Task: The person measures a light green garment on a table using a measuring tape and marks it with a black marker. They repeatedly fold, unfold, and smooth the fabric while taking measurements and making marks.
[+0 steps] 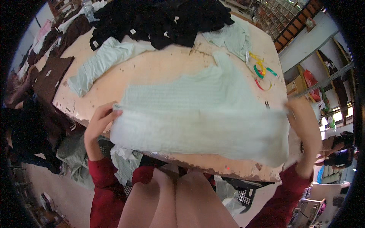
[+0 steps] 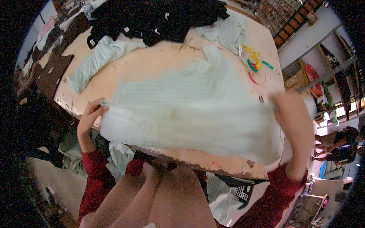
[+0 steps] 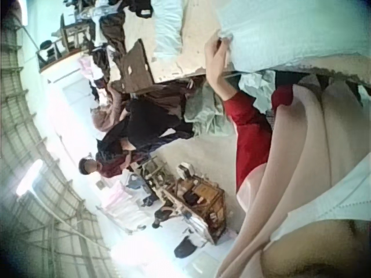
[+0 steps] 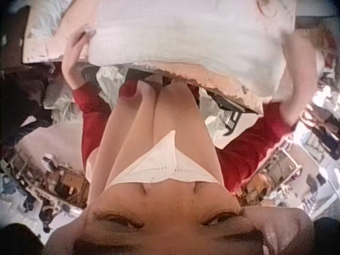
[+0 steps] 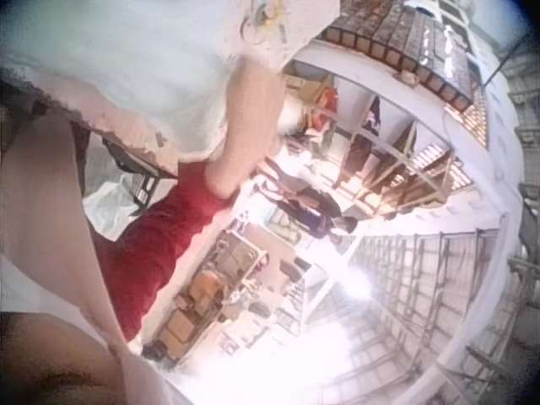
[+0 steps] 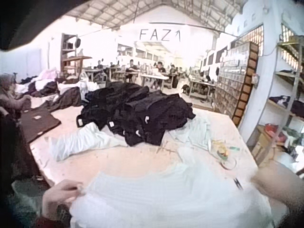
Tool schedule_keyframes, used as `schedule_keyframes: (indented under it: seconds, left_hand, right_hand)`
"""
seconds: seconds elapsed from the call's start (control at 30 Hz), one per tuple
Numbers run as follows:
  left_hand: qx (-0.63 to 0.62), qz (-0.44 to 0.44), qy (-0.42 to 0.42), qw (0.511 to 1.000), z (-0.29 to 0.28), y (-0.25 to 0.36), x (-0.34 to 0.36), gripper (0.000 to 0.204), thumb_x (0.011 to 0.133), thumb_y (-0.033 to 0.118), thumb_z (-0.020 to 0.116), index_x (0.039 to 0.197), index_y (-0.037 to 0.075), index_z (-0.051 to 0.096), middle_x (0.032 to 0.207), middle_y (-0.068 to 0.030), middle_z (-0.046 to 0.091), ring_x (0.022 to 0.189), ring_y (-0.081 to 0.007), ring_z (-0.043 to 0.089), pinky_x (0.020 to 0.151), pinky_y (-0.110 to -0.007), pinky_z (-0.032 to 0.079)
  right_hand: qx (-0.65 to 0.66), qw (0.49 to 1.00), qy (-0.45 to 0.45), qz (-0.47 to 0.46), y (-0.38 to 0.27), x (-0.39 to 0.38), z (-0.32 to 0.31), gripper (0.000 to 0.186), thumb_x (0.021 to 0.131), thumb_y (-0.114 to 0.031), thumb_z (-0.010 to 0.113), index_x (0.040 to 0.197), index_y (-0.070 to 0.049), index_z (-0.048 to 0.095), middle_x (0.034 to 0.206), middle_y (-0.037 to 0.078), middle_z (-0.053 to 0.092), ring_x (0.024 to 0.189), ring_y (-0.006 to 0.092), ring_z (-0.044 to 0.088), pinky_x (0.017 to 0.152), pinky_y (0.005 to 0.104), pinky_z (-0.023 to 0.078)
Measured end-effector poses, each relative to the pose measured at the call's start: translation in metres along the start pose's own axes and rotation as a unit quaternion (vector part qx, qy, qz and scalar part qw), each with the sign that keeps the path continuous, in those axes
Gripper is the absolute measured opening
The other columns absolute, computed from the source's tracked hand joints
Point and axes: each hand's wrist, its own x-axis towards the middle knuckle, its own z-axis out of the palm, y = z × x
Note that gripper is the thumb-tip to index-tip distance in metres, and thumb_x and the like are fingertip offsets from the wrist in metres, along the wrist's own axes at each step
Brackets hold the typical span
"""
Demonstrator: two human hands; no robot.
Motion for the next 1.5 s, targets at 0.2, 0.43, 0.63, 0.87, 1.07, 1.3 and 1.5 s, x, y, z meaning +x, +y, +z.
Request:
schedule_keyframes:
  seconds: [0.2,0.43,0.63,0.87,1.07,1.3,1.5]
  left_hand:
    - [0.053,0.147,0.194,0.968,0.025,-0.068,0.104,0.019,0.085,0.014,0.068,0.094,-0.002,0.064,0.084,0.0034,0.060,0.078,-0.0072,0.051,0.071,-0.024,0.041]
    - [-0.148,0.138,0.289,0.936,0.000,-0.016,0.050,0.006,0.081,0.003,0.070,0.081,0.002,0.064,0.078,0.0022,0.062,0.072,-0.0041,0.054,0.065,-0.020,0.042]
    - [0.039,0.414,0.269,0.869,0.015,0.030,-0.027,0.011,0.070,0.000,0.072,0.079,0.003,0.066,0.093,-0.0081,0.066,0.082,-0.0200,0.061,0.076,-0.030,0.047]
    - [0.189,0.345,-0.096,0.915,0.121,-0.003,-0.023,0.025,0.075,-0.002,0.061,0.098,0.009,0.065,0.116,-0.0092,0.061,0.115,-0.0287,0.050,0.102,-0.041,0.037]
    - [0.189,0.121,0.168,0.960,0.122,-0.023,-0.026,0.033,0.075,0.007,0.069,0.108,0.008,0.061,0.100,-0.0081,0.059,0.098,-0.0300,0.052,0.088,-0.039,0.041]
    - [0.220,0.133,0.141,0.956,0.120,-0.042,0.001,0.027,0.073,0.006,0.071,0.099,0.004,0.063,0.108,-0.0100,0.058,0.102,-0.0278,0.053,0.089,-0.036,0.043]
    - [0.232,0.289,0.157,0.915,0.119,-0.019,0.005,0.022,0.075,0.008,0.072,0.093,0.006,0.059,0.109,-0.0085,0.058,0.110,-0.0301,0.050,0.095,-0.044,0.040]
  right_hand:
    - [0.141,0.989,-0.035,0.010,0.008,0.170,0.172,0.062,0.069,0.002,0.051,0.127,-0.018,0.054,0.093,0.021,0.066,0.093,0.0384,0.063,0.084,0.0440,0.050]
    - [0.066,0.986,-0.133,0.070,0.004,0.205,0.207,0.045,0.073,-0.021,0.063,0.118,-0.018,0.061,0.104,0.015,0.067,0.097,0.0356,0.063,0.082,0.0443,0.051]
    - [0.158,0.925,0.300,0.170,0.054,0.185,0.099,0.049,0.076,-0.006,0.064,0.123,-0.017,0.054,0.096,0.016,0.065,0.093,0.0348,0.063,0.077,0.0421,0.049]
    - [0.187,0.973,-0.027,0.134,0.046,0.124,0.136,0.059,0.082,-0.003,0.060,0.138,-0.017,0.045,0.104,0.017,0.063,0.094,0.0303,0.062,0.082,0.0388,0.048]
    - [0.450,0.882,-0.022,-0.137,-0.167,0.058,0.145,0.023,0.085,-0.019,0.066,0.102,-0.005,0.061,0.100,0.011,0.062,0.096,0.0272,0.059,0.086,0.0380,0.044]
    - [0.264,0.950,0.079,-0.145,-0.240,0.048,0.178,0.019,0.082,-0.018,0.068,0.091,-0.007,0.056,0.085,0.009,0.058,0.079,0.0252,0.059,0.069,0.0374,0.047]
    - [0.373,0.917,0.113,-0.083,-0.231,0.053,0.162,0.009,0.086,-0.011,0.062,0.093,-0.006,0.057,0.082,0.010,0.058,0.071,0.0270,0.062,0.062,0.0380,0.050]
